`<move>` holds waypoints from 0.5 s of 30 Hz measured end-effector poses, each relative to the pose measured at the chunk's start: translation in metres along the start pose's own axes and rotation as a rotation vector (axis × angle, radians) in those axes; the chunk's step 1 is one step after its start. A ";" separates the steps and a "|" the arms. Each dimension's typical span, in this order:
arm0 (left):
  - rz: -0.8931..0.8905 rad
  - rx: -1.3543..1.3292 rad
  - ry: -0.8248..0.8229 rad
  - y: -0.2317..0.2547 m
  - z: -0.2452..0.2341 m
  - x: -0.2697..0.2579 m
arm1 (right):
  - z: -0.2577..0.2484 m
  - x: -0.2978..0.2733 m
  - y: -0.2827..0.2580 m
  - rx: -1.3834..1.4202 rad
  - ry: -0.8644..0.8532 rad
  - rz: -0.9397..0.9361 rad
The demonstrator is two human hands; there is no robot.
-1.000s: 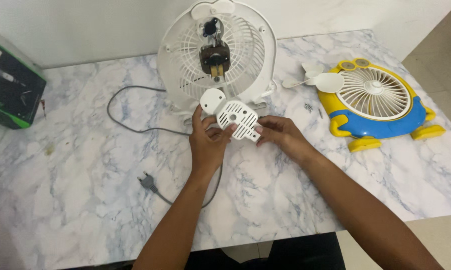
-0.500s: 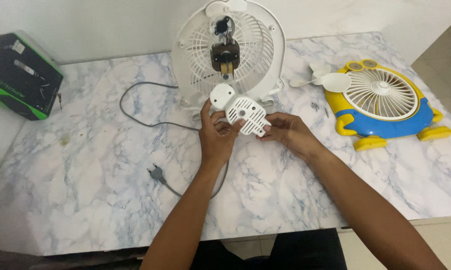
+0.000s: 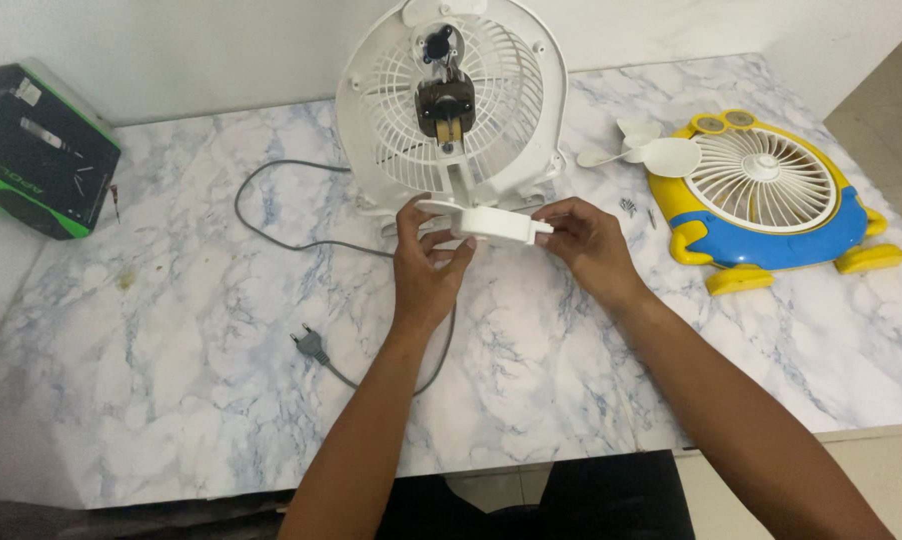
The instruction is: The person disassembles a white electric fan on a marble-patterned table. They use a screwdriver to remove screws from the front grille, detach the fan blades, and then remove the rear motor cover, leaving the components separated on the table.
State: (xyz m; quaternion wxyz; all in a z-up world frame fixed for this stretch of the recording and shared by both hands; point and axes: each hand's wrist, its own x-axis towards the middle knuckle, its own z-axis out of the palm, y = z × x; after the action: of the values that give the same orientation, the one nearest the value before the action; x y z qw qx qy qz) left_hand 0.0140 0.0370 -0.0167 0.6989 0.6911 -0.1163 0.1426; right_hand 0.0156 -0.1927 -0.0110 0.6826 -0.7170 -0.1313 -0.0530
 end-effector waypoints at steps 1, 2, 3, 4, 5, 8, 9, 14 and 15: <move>-0.040 0.016 0.000 -0.003 -0.001 0.001 | -0.001 0.000 0.000 -0.034 0.011 0.031; -0.077 0.032 -0.002 -0.006 -0.002 0.003 | -0.002 0.001 -0.001 -0.068 0.024 0.061; -0.115 0.047 -0.004 -0.008 -0.002 0.004 | -0.002 0.001 -0.002 -0.102 0.037 0.090; -0.112 0.036 -0.017 -0.011 -0.003 0.004 | -0.002 0.001 -0.002 -0.090 0.025 0.068; -0.110 0.024 -0.029 -0.014 -0.003 0.003 | -0.002 0.000 -0.002 -0.078 0.014 0.046; -0.078 -0.050 -0.075 -0.020 -0.005 0.004 | 0.001 -0.001 -0.002 -0.107 0.026 0.011; -0.064 -0.082 -0.092 -0.021 -0.005 0.005 | 0.001 0.000 -0.003 -0.128 0.039 0.005; -0.262 -0.081 -0.040 -0.023 -0.005 0.007 | 0.002 -0.003 -0.003 -0.139 0.025 -0.228; -0.320 -0.032 -0.018 -0.022 -0.005 0.008 | 0.002 -0.003 -0.003 -0.136 0.019 -0.266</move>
State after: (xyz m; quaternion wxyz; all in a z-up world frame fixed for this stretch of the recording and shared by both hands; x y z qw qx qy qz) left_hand 0.0289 0.0422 -0.0343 0.7227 0.6907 -0.0135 0.0214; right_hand 0.0117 -0.1912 -0.0088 0.6206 -0.7373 -0.2146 -0.1586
